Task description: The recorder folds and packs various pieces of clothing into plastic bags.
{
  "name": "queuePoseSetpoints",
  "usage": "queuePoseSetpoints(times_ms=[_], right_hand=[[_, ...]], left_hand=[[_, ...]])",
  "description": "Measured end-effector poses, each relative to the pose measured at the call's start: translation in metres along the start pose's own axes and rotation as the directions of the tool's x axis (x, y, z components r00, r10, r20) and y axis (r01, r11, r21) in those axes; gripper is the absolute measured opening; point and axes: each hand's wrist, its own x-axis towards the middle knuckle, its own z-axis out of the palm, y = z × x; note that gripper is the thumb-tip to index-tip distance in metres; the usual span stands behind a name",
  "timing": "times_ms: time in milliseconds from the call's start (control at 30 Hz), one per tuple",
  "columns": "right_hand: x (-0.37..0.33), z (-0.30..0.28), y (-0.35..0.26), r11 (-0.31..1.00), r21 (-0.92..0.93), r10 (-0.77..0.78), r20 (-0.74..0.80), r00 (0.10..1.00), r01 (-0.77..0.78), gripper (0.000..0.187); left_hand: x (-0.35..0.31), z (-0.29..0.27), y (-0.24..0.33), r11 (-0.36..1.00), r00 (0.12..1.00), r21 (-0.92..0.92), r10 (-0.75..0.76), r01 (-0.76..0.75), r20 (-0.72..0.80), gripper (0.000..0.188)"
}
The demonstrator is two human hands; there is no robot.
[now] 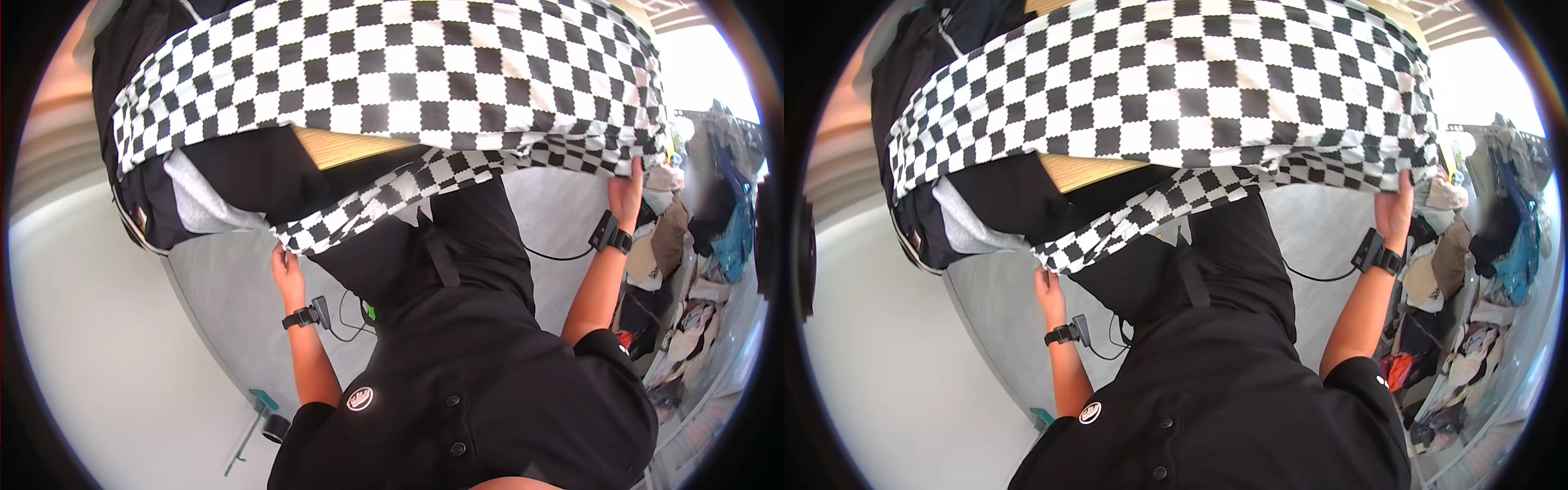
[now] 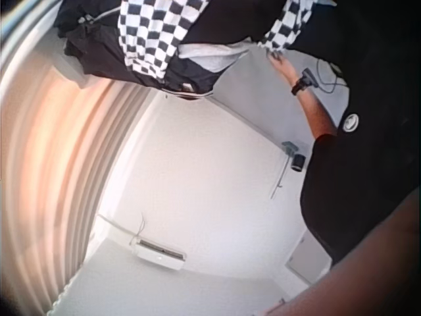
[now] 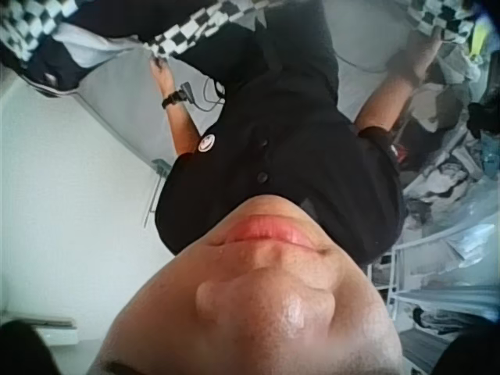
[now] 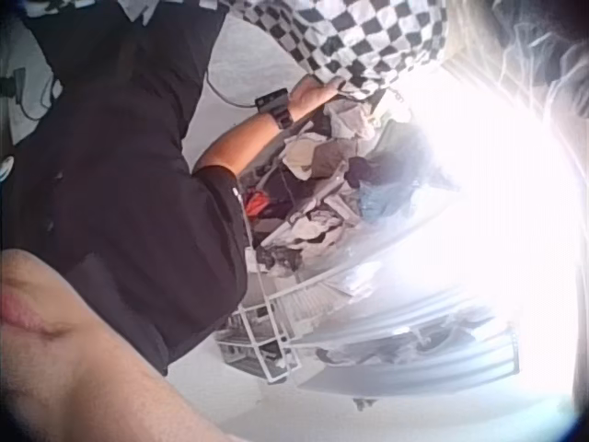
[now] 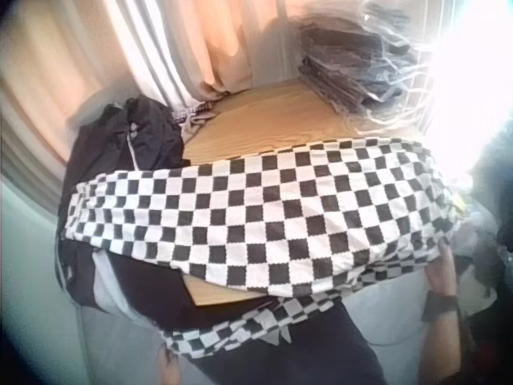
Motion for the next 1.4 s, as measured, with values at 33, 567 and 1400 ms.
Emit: queuePoseSetpoints(times_ms=[33, 567, 1400], right_hand=[[-0.003, 0.001, -0.004, 1.0, -0.013, -0.022, -0.056, 0.998, 0.021, 0.045], [-0.008, 0.032, -0.102, 0.944, -0.328, -0.142, -0.275, 0.951, 0.046, 0.046], [0.019, 0.027, -0.13, 0.936, -0.347, -0.141, -0.232, 0.963, 0.053, 0.053]], left_hand=[[-0.004, -0.007, 0.002, 1.0, 1.0, 0.003, -0.009, 0.009, -0.017, 0.028], [-0.005, -0.123, -0.064, 0.827, 0.881, 0.321, -0.383, 0.461, -0.276, 0.044], [-0.026, -0.122, 0.078, 0.965, 0.934, -0.021, -0.248, 0.262, 0.257, 0.019]])
